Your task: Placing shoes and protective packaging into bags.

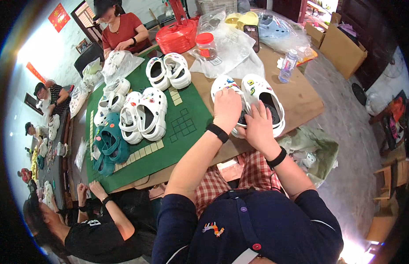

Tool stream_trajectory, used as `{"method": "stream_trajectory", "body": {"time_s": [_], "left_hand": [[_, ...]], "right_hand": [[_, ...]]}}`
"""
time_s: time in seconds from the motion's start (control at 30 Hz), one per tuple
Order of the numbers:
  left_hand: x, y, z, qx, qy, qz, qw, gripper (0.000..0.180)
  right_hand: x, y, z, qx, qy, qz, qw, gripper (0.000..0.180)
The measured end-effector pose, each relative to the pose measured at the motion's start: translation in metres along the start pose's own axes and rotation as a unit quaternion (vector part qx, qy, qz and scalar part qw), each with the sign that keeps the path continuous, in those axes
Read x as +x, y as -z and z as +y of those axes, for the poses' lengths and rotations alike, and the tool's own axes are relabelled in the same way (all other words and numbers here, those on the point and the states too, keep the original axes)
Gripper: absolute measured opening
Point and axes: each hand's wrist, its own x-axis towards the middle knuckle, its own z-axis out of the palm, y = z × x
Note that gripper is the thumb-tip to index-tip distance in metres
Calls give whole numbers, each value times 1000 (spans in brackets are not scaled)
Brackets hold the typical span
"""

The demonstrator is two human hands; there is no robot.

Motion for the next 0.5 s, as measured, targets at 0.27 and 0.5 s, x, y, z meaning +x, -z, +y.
{"method": "stream_trajectory", "body": {"time_s": [0.27, 0.5], "left_hand": [[-18, 24, 14, -101, -55, 53, 992, 18], [-1, 5, -4, -26, -52, 19, 998, 16]], "right_hand": [[0, -17, 7, 0, 2, 94, 996, 42], [-2, -7, -1, -19, -5, 55, 998, 63]]}}
